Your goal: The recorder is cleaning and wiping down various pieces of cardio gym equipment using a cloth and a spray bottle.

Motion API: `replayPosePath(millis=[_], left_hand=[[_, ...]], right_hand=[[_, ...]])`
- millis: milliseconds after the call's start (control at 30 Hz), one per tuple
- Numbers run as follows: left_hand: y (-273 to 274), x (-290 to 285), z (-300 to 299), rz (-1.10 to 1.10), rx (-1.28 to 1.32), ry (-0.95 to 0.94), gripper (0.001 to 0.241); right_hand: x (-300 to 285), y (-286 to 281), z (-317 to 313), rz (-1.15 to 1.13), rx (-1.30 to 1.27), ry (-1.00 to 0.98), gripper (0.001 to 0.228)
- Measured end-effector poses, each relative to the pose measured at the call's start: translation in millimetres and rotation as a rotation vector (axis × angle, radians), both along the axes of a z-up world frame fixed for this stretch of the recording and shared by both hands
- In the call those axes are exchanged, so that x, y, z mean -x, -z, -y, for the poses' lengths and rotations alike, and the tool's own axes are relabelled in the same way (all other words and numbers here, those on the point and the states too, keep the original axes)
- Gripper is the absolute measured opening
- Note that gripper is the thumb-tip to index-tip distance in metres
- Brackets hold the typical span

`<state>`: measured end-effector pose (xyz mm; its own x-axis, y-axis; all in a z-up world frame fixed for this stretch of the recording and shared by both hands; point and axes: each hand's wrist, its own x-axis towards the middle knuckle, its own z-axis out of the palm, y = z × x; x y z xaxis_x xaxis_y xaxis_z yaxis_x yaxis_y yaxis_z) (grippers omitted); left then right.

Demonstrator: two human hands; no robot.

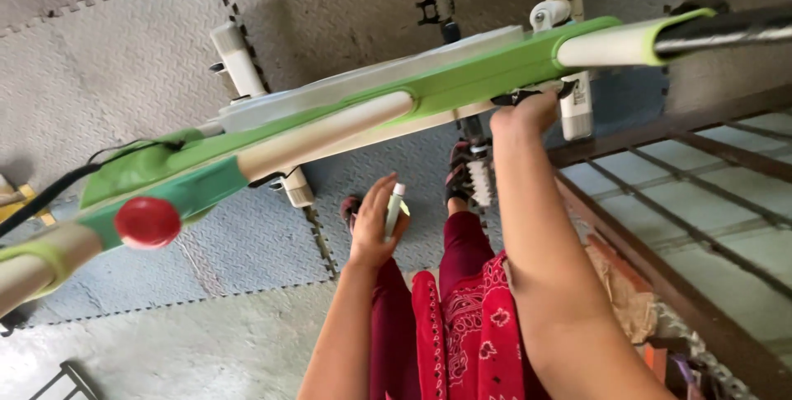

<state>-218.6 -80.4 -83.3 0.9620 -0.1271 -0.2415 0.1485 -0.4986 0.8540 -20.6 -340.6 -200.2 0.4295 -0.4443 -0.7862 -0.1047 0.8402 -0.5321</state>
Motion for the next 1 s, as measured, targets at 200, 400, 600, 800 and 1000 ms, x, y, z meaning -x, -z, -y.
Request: replayPosePath(millis=[200,400,600,800,1000], left_hand=[[-13.0,22.5,-65.2,0.106,-0.029,-0.026,0.064],[-18.6,56.0,-129.3,0.16,-0.048,0.01,0.061],[-4.0,86.3,-183.5,-0.032,-0.083,0.022,0.055],[7.7,95.5,-211.9,-0.132,-0.172,0.15,0.06],[32.3,117.0,-214.5,-0.292,-0.309,0.336,0.063]], right_hand=[[34.0,-6.2,-99.8,0.083,0.159,0.048,0.056],[108.3,-0.5,-246.9,0.005,0.44,-0.253,0.066],[187.3,41.0,-323.5,-0.022,0.316,-0.56,0.057],[259.2,-7.7,-309.3,-0.061,-0.169,-0.865,0.042],[325.6,-42.8,-285.6,0.063,-0.058,-1.105,0.041]])
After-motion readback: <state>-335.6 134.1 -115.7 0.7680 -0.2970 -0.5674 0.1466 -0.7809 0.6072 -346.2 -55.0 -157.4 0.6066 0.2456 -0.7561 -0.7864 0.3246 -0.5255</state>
